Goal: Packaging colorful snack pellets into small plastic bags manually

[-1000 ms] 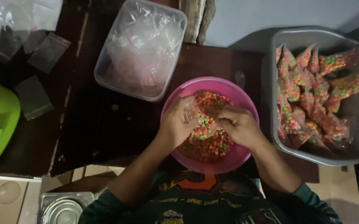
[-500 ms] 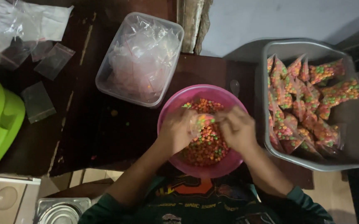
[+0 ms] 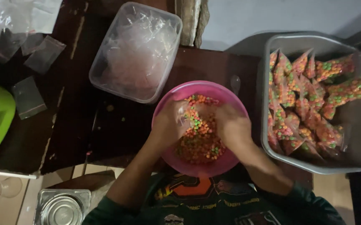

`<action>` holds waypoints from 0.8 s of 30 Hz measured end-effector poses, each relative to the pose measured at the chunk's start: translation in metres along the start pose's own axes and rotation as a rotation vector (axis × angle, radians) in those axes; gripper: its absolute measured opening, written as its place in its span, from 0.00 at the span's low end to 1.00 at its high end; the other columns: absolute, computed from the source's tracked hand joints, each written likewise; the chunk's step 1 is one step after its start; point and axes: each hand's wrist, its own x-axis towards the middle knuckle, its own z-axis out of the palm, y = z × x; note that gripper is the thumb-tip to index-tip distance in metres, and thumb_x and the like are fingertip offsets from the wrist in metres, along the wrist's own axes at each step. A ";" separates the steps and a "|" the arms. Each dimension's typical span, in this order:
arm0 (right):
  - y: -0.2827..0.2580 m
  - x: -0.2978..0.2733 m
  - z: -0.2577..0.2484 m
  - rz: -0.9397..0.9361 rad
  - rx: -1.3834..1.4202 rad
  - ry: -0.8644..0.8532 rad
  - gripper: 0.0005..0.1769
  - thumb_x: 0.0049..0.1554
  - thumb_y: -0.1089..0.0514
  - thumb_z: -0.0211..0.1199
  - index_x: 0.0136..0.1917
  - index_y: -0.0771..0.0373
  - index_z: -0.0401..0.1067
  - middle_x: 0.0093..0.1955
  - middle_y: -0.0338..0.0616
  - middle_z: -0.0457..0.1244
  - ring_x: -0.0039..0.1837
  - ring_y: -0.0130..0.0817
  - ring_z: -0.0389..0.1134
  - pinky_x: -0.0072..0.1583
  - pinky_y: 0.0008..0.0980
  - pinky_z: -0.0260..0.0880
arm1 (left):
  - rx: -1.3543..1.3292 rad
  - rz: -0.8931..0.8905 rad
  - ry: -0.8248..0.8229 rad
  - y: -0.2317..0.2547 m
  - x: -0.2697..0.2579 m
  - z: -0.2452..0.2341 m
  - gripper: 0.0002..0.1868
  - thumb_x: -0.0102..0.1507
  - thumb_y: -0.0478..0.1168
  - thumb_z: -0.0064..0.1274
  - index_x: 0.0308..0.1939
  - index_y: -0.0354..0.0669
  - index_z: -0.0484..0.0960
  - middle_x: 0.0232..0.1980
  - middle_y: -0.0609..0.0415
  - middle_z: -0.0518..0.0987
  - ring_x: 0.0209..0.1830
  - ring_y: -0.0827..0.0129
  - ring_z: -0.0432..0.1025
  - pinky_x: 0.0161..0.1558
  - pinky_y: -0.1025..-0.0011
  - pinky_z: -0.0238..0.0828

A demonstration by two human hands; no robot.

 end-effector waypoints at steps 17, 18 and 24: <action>-0.002 0.016 -0.029 0.203 0.967 -0.071 0.10 0.57 0.68 0.61 0.40 0.58 0.80 0.35 0.41 0.71 0.39 0.44 0.73 0.45 0.39 0.74 | 0.171 0.090 0.035 -0.018 -0.001 -0.004 0.31 0.51 0.47 0.66 0.58 0.55 0.78 0.48 0.53 0.78 0.52 0.56 0.77 0.52 0.62 0.75; 0.000 0.012 -0.026 0.244 0.956 -0.013 0.10 0.58 0.70 0.59 0.43 0.61 0.80 0.37 0.44 0.71 0.39 0.45 0.72 0.46 0.40 0.74 | 0.233 0.132 0.085 -0.022 -0.003 0.000 0.32 0.50 0.48 0.67 0.59 0.59 0.79 0.49 0.56 0.78 0.52 0.59 0.77 0.51 0.64 0.75; -0.009 0.028 -0.046 0.160 0.680 0.065 0.10 0.60 0.66 0.58 0.43 0.60 0.80 0.39 0.41 0.70 0.40 0.43 0.71 0.46 0.37 0.73 | 0.211 0.387 0.141 -0.035 -0.001 0.011 0.29 0.45 0.47 0.69 0.51 0.51 0.81 0.41 0.51 0.79 0.43 0.55 0.77 0.50 0.63 0.75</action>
